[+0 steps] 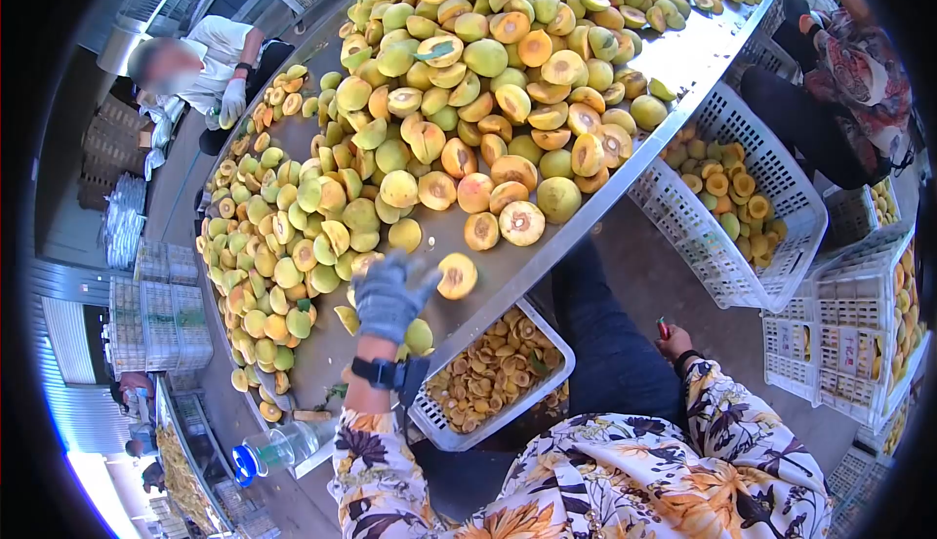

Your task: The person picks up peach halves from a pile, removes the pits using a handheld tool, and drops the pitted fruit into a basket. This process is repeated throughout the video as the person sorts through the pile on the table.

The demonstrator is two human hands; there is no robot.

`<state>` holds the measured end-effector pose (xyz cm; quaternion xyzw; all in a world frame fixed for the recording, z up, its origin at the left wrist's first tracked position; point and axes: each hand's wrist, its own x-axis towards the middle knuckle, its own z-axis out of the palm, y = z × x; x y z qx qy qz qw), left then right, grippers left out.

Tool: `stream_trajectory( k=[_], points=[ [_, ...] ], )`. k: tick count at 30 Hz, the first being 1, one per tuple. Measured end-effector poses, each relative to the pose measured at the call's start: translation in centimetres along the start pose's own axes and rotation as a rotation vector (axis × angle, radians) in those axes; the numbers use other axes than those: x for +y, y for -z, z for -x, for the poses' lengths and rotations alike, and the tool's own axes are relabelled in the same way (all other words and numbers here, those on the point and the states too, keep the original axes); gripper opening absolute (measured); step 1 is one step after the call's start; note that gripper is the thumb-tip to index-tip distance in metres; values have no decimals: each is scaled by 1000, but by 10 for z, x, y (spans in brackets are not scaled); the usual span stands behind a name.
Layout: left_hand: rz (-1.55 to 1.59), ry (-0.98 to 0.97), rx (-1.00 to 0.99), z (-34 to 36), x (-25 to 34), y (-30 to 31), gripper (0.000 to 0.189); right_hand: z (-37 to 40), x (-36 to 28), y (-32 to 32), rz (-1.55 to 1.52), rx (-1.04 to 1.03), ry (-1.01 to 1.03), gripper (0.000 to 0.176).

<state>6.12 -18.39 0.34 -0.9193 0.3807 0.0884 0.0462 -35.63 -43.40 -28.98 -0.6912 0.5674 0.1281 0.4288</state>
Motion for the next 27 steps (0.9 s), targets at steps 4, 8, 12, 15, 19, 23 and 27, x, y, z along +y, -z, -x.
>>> stream_trajectory(
  k=[4, 8, 12, 15, 19, 23, 27],
  points=[
    [192, -263, 326, -81, 66, 29, 55, -17, 7, -14, 194, -55, 115, 33],
    [-38, -220, 74, -149, 122, 14, 72, -10, 4, -11, 218, -61, 128, 33],
    [62, -250, 155, -138, 105, 2, 65, -3, 16, -10, 130, 96, 117, 32],
    [85, -243, 133, -113, 69, -10, 57, -4, 25, -6, 242, -48, 82, 33],
    [-40, -118, -200, -45, 34, 7, 59, -11, 25, -12, 373, -154, 41, 33],
    [-5, -149, -9, -4, 27, 5, 60, -21, 18, -25, 383, -82, 99, 27],
    [-37, -199, 408, -56, 40, 32, 45, -20, -6, -8, 461, -95, 116, 27]
  ],
)
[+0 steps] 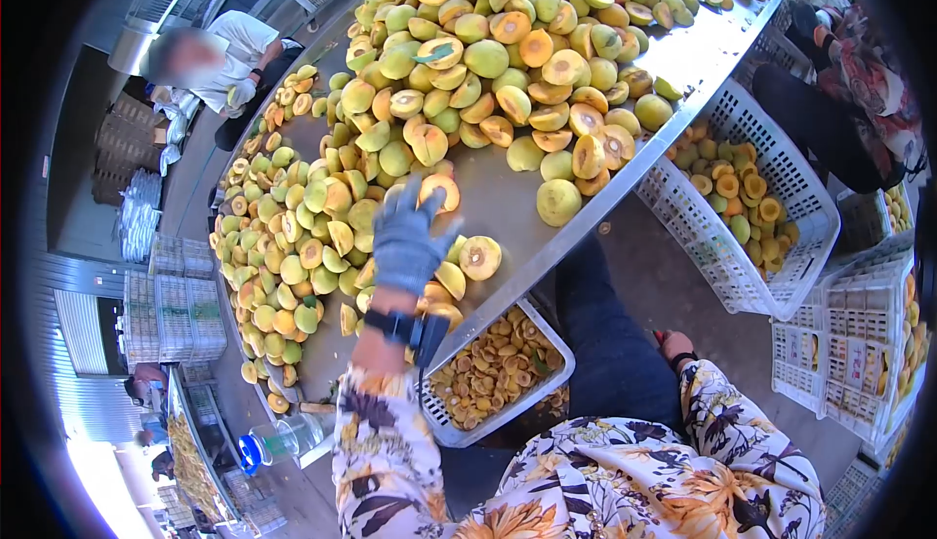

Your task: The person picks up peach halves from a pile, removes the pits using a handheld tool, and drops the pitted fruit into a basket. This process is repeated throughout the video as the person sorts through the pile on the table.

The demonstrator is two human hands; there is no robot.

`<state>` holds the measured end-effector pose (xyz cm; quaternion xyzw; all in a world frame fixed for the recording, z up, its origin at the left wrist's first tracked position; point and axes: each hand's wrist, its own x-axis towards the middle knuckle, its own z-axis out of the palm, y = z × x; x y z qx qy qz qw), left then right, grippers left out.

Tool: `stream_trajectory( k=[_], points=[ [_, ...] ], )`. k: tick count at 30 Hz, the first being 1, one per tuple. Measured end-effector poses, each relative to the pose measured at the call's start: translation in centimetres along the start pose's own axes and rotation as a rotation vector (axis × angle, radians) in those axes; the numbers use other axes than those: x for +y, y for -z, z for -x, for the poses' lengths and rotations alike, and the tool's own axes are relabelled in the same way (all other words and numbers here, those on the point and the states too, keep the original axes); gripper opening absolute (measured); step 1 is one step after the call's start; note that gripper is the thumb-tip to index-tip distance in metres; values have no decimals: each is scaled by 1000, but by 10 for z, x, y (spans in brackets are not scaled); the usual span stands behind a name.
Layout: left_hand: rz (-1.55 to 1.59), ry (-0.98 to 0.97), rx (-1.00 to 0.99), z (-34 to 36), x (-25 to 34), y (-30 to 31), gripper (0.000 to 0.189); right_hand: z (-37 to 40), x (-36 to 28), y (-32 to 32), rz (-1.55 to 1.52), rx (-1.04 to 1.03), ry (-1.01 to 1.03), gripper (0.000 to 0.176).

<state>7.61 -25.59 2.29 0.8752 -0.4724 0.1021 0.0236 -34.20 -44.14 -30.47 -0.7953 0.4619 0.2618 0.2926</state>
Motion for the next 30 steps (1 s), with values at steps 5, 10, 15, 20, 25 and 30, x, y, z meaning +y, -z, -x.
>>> stream_trajectory(
  k=[5, 10, 15, 20, 25, 30],
  points=[
    [-200, 172, -365, -84, -1, -23, 61, 28, -4, 16, -107, 69, -33, 25],
    [-201, 237, -594, -95, -9, -31, 53, 35, 25, -1, -261, 117, -147, 29],
    [-153, 157, -611, -64, -28, -37, 34, 38, 46, -12, -207, 127, -191, 29],
    [-47, 259, -618, -2, -40, -30, 29, 28, 33, -9, -170, 60, -79, 29],
    [-39, 217, -565, 58, -45, -18, 23, 22, 20, -5, -265, 46, -58, 28],
    [118, 313, -567, 113, -54, -8, 23, 19, 19, -6, -205, 18, -35, 31]
  ],
)
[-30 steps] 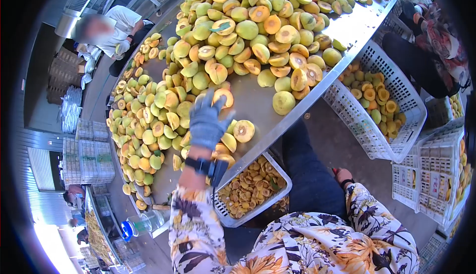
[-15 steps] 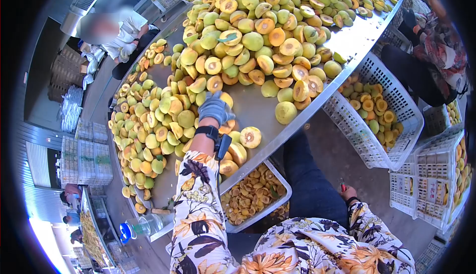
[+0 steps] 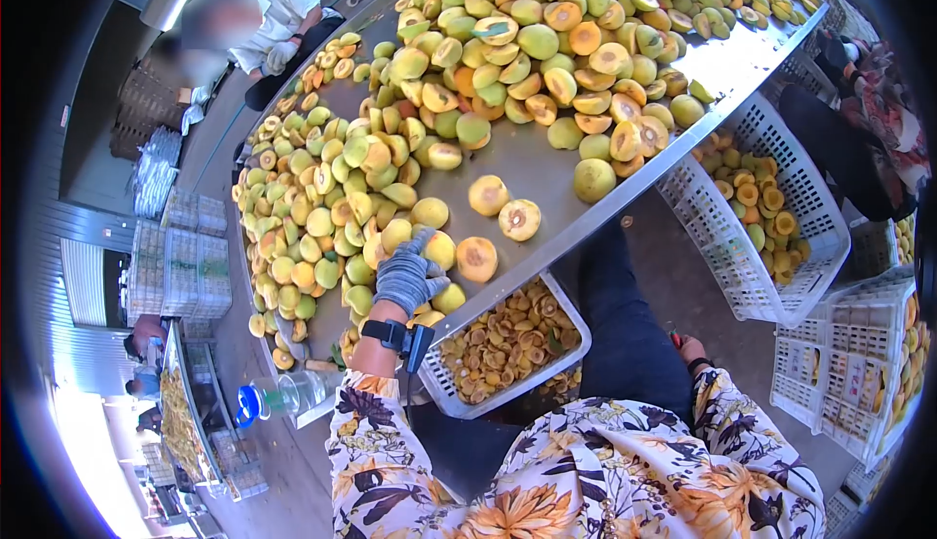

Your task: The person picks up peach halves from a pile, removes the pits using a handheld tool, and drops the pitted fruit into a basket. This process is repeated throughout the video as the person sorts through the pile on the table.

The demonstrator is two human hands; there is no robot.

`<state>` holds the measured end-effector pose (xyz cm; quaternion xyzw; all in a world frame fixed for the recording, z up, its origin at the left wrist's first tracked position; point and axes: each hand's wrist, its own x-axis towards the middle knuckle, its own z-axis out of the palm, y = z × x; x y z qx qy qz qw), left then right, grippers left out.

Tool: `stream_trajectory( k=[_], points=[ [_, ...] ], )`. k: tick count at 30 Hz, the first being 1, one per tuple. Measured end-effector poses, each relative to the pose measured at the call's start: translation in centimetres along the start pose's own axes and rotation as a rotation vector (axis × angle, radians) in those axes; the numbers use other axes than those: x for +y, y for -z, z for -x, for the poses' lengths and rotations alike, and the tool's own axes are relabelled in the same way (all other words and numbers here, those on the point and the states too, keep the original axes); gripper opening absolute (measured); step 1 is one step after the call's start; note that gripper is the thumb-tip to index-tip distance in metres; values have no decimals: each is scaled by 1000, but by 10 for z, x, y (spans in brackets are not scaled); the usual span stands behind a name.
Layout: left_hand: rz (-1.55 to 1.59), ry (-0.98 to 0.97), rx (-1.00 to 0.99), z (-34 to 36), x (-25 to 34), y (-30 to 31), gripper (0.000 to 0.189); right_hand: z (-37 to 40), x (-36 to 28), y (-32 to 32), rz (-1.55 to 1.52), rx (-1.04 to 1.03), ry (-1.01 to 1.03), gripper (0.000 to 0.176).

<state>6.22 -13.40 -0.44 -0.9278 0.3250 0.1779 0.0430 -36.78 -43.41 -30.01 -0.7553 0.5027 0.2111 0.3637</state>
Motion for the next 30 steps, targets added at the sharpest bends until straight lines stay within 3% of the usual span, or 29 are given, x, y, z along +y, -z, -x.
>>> stream_trajectory(
  k=[2, 6, 8, 9, 12, 14, 16, 18, 20, 22, 24, 26, 27, 30],
  points=[
    [6, -48, -1, 12, 0, 1, 23, -4, 5, -3, 21, 6, -4, 32],
    [188, 71, -145, 14, 4, 20, 29, -8, 10, -9, 9, -11, 74, 35],
    [303, -107, 135, 3, -9, 15, 64, -9, 13, -11, -39, -43, 102, 36],
    [190, -33, 296, -5, -1, 20, 60, -13, 19, -13, -5, -22, 110, 35],
    [55, -88, 360, -35, 17, 35, 41, -10, 7, -3, 93, -57, 132, 32],
    [-44, -65, 232, -63, 14, 13, 48, -36, 30, -23, 194, -8, 222, 30],
    [-197, 94, 62, -72, 31, 16, 46, -42, 42, -28, 210, -20, 284, 30],
    [-111, 261, 162, -95, 23, -4, 42, -41, 46, -30, 232, -2, 329, 29],
    [-152, 176, 251, -91, 21, -7, 40, -43, 52, -28, 245, 11, 342, 28],
    [-32, 162, 234, -81, 18, 3, 41, -32, 52, -24, 111, 55, 176, 24],
    [501, 40, 660, -80, -8, -22, 46, -20, 45, -13, 116, 78, 165, 22],
    [1598, -40, 629, -56, 0, -7, 50, -8, 45, -14, 124, 91, 174, 23],
    [1921, -96, 560, -40, 2, 1, 54, -16, 54, -19, 2, 95, 185, 25],
    [2195, -244, 494, 7, 18, 24, 50, -21, 66, -27, -158, 140, 261, 28]
  ],
)
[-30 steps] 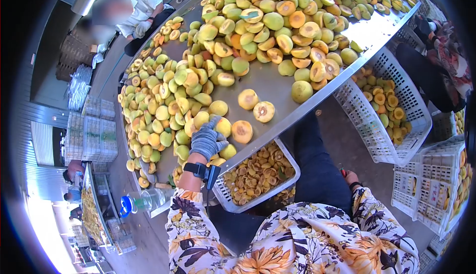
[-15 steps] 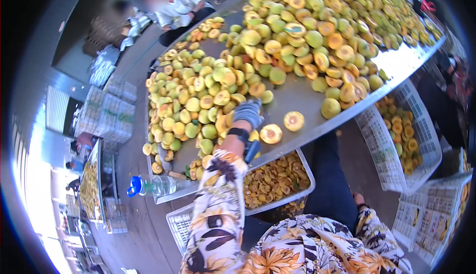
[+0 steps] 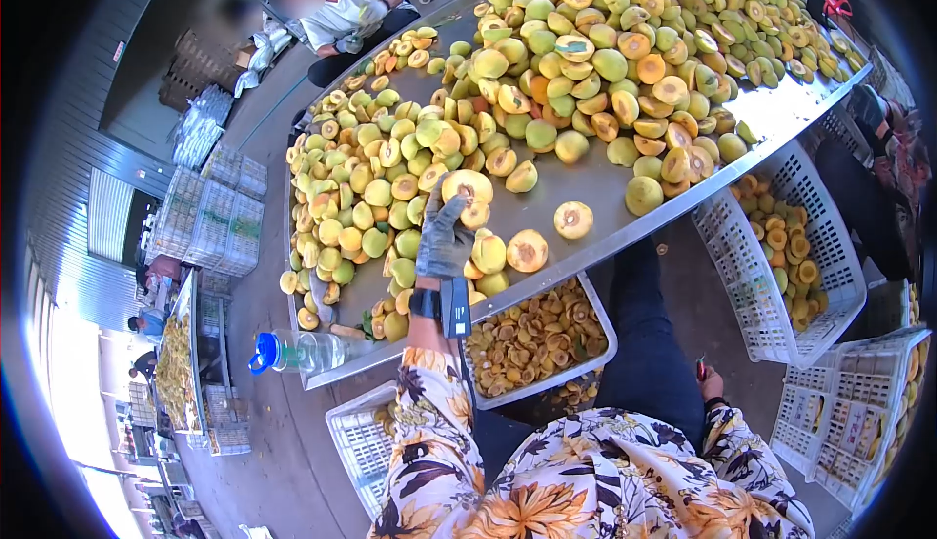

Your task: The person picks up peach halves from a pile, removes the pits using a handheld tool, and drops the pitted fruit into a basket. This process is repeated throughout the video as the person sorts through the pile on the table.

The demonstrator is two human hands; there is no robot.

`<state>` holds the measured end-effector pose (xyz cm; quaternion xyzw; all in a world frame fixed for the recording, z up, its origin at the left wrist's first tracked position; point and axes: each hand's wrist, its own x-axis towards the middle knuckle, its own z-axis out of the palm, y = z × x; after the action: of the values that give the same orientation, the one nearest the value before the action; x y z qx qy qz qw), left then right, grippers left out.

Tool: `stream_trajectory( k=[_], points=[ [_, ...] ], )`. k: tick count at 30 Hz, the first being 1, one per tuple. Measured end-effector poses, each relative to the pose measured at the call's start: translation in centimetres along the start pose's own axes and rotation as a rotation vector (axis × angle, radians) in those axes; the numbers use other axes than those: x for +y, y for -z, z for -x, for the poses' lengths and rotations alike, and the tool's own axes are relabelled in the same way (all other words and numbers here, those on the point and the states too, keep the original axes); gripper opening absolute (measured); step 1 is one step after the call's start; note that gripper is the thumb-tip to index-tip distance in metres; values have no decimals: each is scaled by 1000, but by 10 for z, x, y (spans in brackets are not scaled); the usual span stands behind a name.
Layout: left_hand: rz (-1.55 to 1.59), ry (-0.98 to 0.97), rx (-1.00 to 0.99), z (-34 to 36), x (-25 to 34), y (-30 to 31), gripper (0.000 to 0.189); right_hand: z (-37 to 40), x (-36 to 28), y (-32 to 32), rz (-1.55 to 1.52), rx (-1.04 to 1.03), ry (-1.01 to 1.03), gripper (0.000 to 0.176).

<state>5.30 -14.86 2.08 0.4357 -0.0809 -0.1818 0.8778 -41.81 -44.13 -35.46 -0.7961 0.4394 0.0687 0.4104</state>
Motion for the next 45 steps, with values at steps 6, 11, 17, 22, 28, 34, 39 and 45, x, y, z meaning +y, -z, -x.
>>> stream_trajectory(
  k=[6, 11, 17, 22, 28, 34, 39, 45],
  points=[
    [179, 84, -7, 62, 0, -12, 48, 32, -108, 56, -229, 424, 128, 33],
    [160, 57, 73, 102, -20, -18, 49, 58, -221, 112, -134, 503, 570, 41],
    [50, 85, 139, 143, -45, -7, 43, 112, -359, 114, -232, 34, 780, 28],
    [205, 140, 234, 179, -47, 11, 44, 142, -427, 65, -223, -198, 1072, 30],
    [44, 88, 263, 205, -52, 25, 40, 155, -428, 26, -102, -326, 1030, 28],
    [-608, -249, 87, 210, -69, 33, 44, 160, -418, 15, -58, -349, 952, 23],
    [-212, -71, 204, 205, -55, 1, 40, 163, -418, 12, -32, -332, 928, 21],
    [-195, -61, 200, 201, -50, -3, 37, 162, -417, 13, 19, -450, 945, 21]
  ],
)
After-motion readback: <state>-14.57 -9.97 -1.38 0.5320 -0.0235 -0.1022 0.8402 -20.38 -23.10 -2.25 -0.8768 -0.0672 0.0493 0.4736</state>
